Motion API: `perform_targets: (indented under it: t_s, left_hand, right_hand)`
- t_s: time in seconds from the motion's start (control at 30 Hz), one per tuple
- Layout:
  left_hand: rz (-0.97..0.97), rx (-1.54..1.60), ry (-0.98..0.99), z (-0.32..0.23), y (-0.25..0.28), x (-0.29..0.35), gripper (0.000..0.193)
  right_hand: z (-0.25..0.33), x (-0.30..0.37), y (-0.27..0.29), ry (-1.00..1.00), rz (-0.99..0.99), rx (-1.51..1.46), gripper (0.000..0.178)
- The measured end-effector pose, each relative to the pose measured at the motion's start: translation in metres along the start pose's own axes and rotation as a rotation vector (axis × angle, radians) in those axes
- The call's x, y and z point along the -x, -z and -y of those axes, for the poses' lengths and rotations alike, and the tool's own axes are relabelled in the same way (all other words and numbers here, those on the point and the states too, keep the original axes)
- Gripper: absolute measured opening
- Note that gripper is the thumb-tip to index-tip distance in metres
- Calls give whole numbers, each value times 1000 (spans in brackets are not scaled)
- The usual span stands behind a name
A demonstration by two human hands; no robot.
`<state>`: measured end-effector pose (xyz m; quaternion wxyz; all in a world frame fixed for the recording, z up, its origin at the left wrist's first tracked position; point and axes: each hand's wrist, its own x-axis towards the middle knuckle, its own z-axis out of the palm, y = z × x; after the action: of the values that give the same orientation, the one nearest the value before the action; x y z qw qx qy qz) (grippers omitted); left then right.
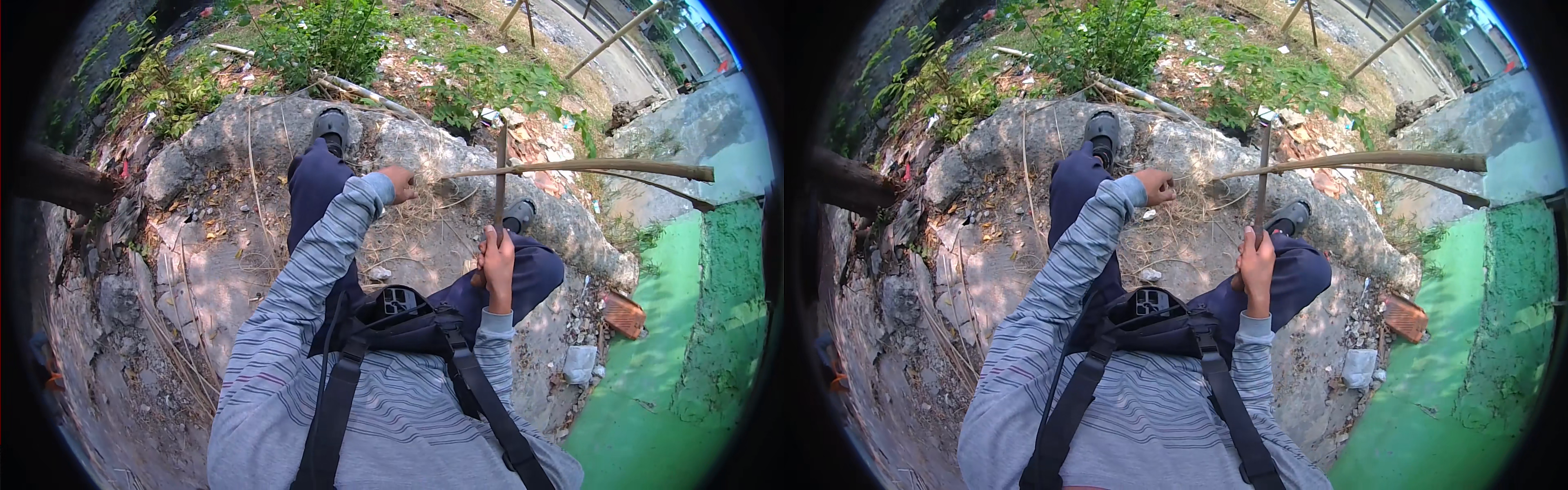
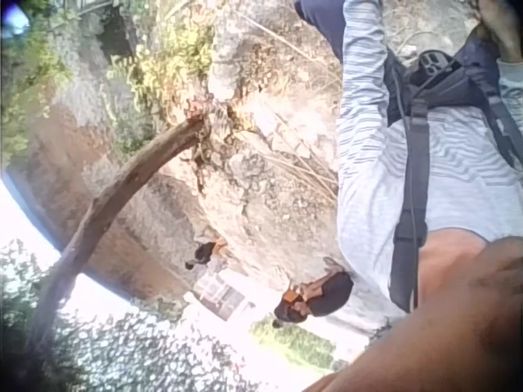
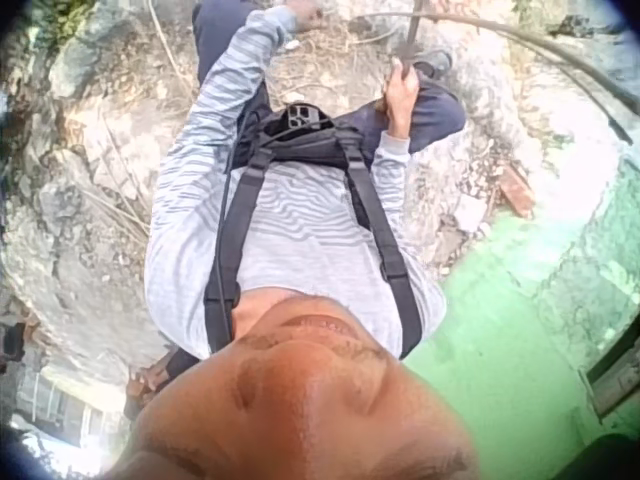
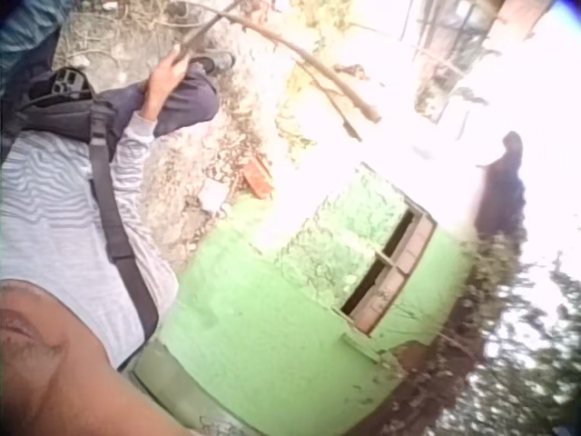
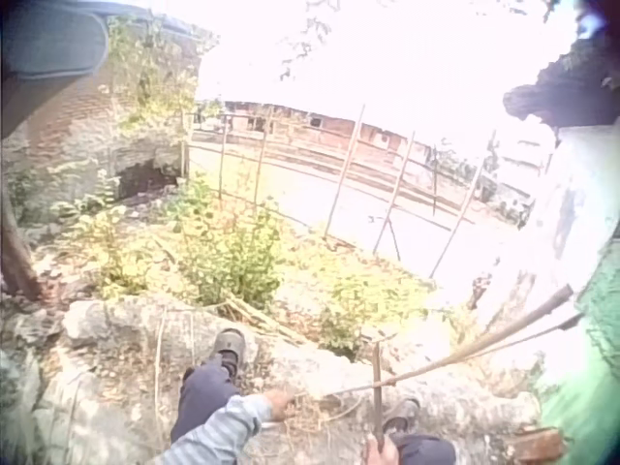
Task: The person splits bamboo stalks into thin strips using a knife, then trims and scrapes the strips with the blade.
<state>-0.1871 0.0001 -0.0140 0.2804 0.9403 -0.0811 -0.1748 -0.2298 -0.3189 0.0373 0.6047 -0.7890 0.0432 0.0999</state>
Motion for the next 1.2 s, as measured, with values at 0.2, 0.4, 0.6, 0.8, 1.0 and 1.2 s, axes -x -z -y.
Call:
perform_targets:
  t_s: [0.2,0.4,0.6,0.8,1.0,1.2]
  left_hand:
    - [-150,403,-248,-40,-10,46,34]
    - [-118,570,-321,-121,40,162,39]
    - [-223,701,-381,-141,58,216,37]
    - [-204,774,-265,-119,38,224,36]
    - [-205,869,-263,-109,23,215,35]
    - [-270,837,-173,-106,35,230,33]
  right_hand:
    - [-1,10,52,-51,60,-203,28]
    - [19,26,96,-90,42,-101,29]
    - [2,45,108,-102,117,-60,30]
    - [-3,56,102,-134,156,-80,30]
    - [-9,61,107,-108,64,-56,28]
    - [-13,68,119,-129,94,-111,30]
